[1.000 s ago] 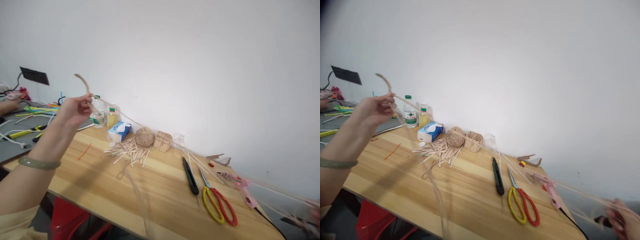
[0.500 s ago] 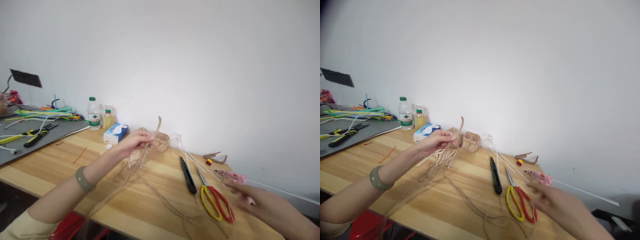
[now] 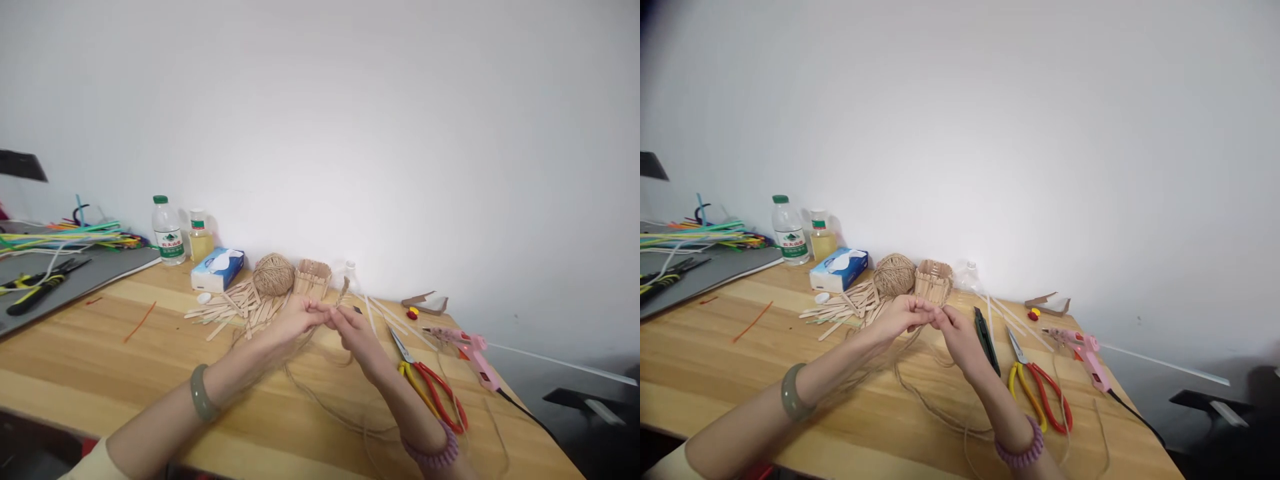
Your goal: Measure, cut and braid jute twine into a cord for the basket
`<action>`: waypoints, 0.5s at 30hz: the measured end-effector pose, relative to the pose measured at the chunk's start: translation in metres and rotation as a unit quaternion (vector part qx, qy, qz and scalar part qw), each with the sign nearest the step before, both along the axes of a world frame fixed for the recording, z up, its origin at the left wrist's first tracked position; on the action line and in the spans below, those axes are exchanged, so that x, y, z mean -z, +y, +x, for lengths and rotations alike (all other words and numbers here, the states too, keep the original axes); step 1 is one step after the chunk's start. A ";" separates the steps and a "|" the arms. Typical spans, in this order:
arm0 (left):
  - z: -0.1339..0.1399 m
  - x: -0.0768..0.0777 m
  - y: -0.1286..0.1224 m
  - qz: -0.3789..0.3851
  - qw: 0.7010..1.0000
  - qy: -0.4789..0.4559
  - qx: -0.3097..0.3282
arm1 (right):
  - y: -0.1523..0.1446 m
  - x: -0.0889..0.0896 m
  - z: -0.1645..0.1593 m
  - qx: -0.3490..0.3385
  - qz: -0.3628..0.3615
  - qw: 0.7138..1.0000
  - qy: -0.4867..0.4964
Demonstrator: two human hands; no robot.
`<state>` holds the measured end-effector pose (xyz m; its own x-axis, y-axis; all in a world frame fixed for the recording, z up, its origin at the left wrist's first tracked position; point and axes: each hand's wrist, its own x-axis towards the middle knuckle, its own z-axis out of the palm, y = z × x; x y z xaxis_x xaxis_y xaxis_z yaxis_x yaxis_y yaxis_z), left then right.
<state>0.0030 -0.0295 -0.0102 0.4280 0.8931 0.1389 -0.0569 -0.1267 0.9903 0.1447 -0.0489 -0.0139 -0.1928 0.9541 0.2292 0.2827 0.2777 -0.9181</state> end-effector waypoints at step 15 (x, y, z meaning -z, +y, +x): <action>0.001 0.012 -0.006 -0.126 0.978 -0.158 0.044 | -0.001 0.000 0.018 0.056 0.016 0.997 0.055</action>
